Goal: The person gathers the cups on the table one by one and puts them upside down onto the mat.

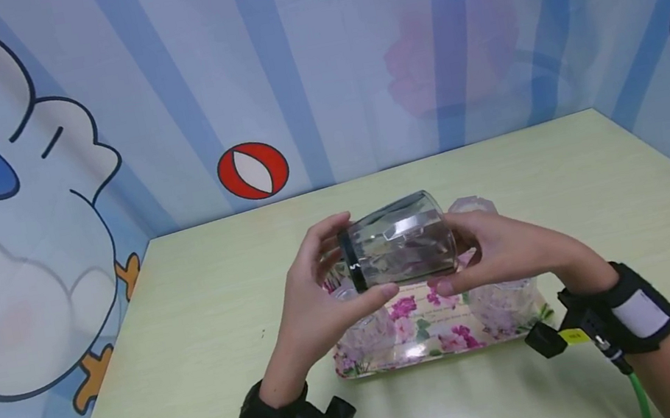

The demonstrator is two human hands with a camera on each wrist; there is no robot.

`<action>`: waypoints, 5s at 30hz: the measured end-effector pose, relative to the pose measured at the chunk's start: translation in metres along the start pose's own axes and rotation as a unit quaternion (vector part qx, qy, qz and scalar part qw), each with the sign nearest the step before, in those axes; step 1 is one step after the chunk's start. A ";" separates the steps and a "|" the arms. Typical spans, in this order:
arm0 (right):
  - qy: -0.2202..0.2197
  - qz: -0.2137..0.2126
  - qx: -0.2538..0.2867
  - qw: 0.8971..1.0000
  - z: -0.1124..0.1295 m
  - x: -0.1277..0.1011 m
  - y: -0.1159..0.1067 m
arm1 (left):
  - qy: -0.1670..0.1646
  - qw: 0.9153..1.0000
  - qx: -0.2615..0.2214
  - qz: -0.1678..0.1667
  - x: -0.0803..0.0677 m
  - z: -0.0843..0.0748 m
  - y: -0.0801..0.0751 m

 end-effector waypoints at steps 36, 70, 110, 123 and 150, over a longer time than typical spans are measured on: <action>-0.032 0.047 0.033 0.998 -0.005 0.005 0.008 | 0.016 1.000 -0.007 -0.009 -0.003 -0.003 0.000; -0.070 0.065 0.052 0.994 -0.007 0.015 0.023 | 0.037 0.999 -0.037 -0.007 -0.004 -0.007 0.002; -0.117 0.099 0.051 0.987 -0.015 0.026 0.037 | 0.045 0.997 -0.063 0.000 -0.005 -0.010 0.006; -0.124 0.112 0.107 0.980 -0.012 0.029 0.042 | 0.056 0.996 -0.066 0.000 -0.004 -0.006 0.006; -0.062 0.108 0.069 0.990 -0.014 0.026 0.037 | 0.061 0.996 -0.060 -0.010 -0.005 -0.007 0.006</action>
Point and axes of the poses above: each hand's wrist, its own x-axis towards the middle knuckle, its own y-axis out of the palm, z = x × y, the point moved 1 cm from there along x, towards the middle knuckle, and after that the axes turned 4 degrees about x, right-handed, at the moved point
